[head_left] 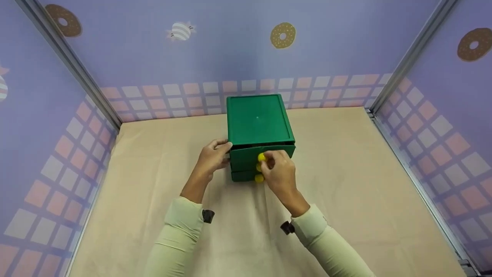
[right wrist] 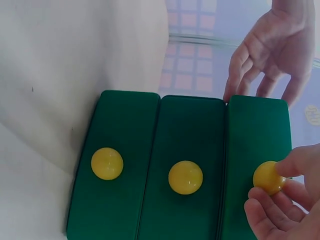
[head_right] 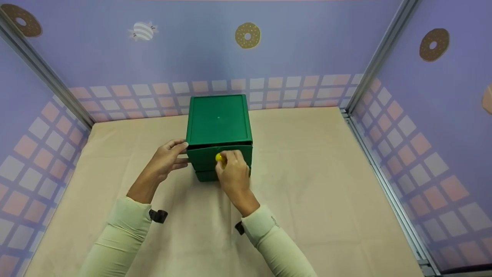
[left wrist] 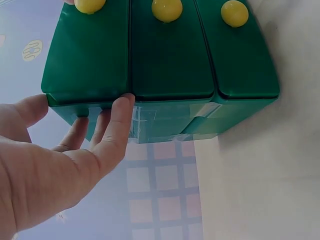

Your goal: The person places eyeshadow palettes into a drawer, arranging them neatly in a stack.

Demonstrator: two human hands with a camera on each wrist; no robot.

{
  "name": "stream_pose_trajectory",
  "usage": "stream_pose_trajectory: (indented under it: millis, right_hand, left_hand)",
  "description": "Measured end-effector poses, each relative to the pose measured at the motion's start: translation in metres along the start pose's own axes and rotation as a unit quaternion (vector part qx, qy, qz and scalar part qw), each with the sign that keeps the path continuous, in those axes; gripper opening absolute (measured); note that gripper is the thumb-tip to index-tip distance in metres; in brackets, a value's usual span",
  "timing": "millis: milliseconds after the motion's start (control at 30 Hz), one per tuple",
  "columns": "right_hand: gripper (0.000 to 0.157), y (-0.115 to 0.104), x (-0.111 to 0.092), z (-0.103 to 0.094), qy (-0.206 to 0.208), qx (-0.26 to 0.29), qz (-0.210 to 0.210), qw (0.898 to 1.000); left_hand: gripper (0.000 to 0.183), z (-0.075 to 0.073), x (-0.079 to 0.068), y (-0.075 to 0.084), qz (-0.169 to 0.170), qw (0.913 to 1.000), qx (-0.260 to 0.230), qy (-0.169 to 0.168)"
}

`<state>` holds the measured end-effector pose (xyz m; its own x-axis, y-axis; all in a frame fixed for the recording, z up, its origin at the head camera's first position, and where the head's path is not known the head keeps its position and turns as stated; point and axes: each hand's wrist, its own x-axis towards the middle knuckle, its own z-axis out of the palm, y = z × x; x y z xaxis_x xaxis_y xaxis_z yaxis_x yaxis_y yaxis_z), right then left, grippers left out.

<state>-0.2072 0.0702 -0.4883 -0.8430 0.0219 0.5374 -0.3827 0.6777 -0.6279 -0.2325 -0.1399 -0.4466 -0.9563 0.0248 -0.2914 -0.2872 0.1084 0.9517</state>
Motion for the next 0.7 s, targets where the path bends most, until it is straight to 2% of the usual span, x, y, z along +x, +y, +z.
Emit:
stream_pose_trajectory:
  millis: [400,533,700]
  right_hand:
    - [0.015,0.002,0.011,0.004,-0.014,-0.007,0.013,1.0]
    - [0.017,0.002,0.016,0.0,-0.05,-0.014,0.01,0.999]
    - [0.028,0.005,0.016,-0.015,-0.108,-0.035,-0.004,0.994]
  left_hand:
    - [0.046,0.002,0.0,-0.002,0.002,1.0,0.005,0.0]
    - [0.046,0.001,0.001,-0.002,0.01,0.9999,0.005,0.003]
    - [0.049,0.001,-0.001,-0.007,0.021,0.9997,0.011,-0.001]
